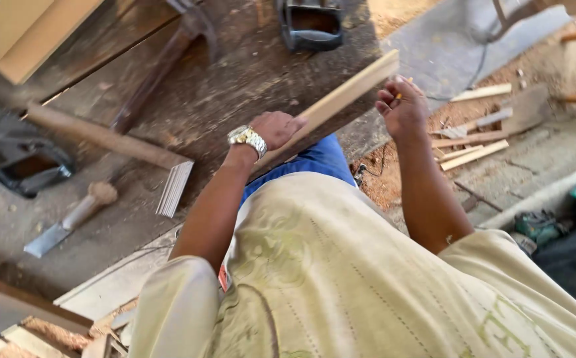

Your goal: Measuring, marking, and sawing wooden planks to assemble or repair furniture.

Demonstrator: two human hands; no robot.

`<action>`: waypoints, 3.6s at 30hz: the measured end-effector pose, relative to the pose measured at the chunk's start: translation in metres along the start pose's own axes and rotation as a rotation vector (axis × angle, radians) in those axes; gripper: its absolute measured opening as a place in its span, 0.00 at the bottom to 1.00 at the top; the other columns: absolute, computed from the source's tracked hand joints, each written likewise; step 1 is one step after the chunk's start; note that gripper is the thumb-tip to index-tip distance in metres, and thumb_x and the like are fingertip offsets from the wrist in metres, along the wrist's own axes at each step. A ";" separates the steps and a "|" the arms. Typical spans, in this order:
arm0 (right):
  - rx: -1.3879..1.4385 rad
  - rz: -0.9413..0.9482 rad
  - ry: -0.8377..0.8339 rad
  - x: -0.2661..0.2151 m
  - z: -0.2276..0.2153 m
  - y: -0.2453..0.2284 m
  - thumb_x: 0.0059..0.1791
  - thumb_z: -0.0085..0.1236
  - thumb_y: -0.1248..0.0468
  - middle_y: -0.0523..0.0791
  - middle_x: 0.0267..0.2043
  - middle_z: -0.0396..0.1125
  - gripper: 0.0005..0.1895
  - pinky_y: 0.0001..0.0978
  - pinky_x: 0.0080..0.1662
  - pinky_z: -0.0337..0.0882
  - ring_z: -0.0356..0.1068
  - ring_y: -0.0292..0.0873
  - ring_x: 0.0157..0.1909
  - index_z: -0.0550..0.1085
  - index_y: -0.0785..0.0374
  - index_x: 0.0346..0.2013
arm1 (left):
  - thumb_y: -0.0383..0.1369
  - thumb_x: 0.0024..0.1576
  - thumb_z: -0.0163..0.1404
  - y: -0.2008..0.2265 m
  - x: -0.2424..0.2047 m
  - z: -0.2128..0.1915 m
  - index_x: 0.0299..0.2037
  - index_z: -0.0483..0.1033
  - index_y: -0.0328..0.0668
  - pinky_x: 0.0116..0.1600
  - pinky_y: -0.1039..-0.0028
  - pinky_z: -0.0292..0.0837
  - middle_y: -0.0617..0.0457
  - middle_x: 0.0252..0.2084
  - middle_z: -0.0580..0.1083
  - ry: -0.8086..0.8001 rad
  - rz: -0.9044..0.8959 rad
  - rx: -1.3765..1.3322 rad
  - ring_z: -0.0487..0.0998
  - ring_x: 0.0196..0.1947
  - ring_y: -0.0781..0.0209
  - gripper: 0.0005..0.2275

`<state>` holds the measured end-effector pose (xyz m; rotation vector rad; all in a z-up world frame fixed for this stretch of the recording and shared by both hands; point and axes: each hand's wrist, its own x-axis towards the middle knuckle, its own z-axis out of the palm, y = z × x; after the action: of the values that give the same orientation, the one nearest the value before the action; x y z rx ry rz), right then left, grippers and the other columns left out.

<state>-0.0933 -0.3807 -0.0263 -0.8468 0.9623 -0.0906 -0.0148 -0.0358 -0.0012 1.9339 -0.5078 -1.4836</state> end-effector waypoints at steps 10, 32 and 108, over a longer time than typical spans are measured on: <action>-0.304 -0.093 0.115 -0.027 -0.029 0.024 0.53 0.59 0.62 0.45 0.36 0.70 0.11 0.32 0.28 0.74 0.73 0.39 0.28 0.75 0.63 0.48 | 0.43 0.61 0.50 -0.024 -0.012 0.021 0.46 0.79 0.45 0.50 0.55 0.74 0.43 0.43 0.78 0.511 0.123 0.074 0.79 0.44 0.41 0.13; -1.208 -0.138 0.193 -0.033 -0.073 0.052 0.57 0.58 0.56 0.44 0.25 0.68 0.15 0.28 0.25 0.71 0.64 0.33 0.21 0.80 0.66 0.37 | 0.33 0.49 0.65 -0.142 -0.193 0.077 0.62 0.68 0.43 0.64 0.50 0.60 0.41 0.57 0.68 1.032 -0.484 0.079 0.65 0.60 0.42 0.29; -0.630 0.166 -0.532 0.038 -0.065 -0.072 0.56 0.51 0.62 0.41 0.33 0.72 0.11 0.23 0.22 0.58 0.57 0.29 0.22 0.71 0.59 0.52 | 0.27 0.55 0.58 0.206 0.148 0.115 0.71 0.58 0.77 0.60 0.42 0.70 0.39 0.69 0.55 0.662 -0.176 0.751 0.61 0.67 0.35 0.36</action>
<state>-0.0989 -0.4851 -0.0225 -1.2781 0.5453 0.5838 -0.0656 -0.3084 0.0179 2.9404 -0.6424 -0.6708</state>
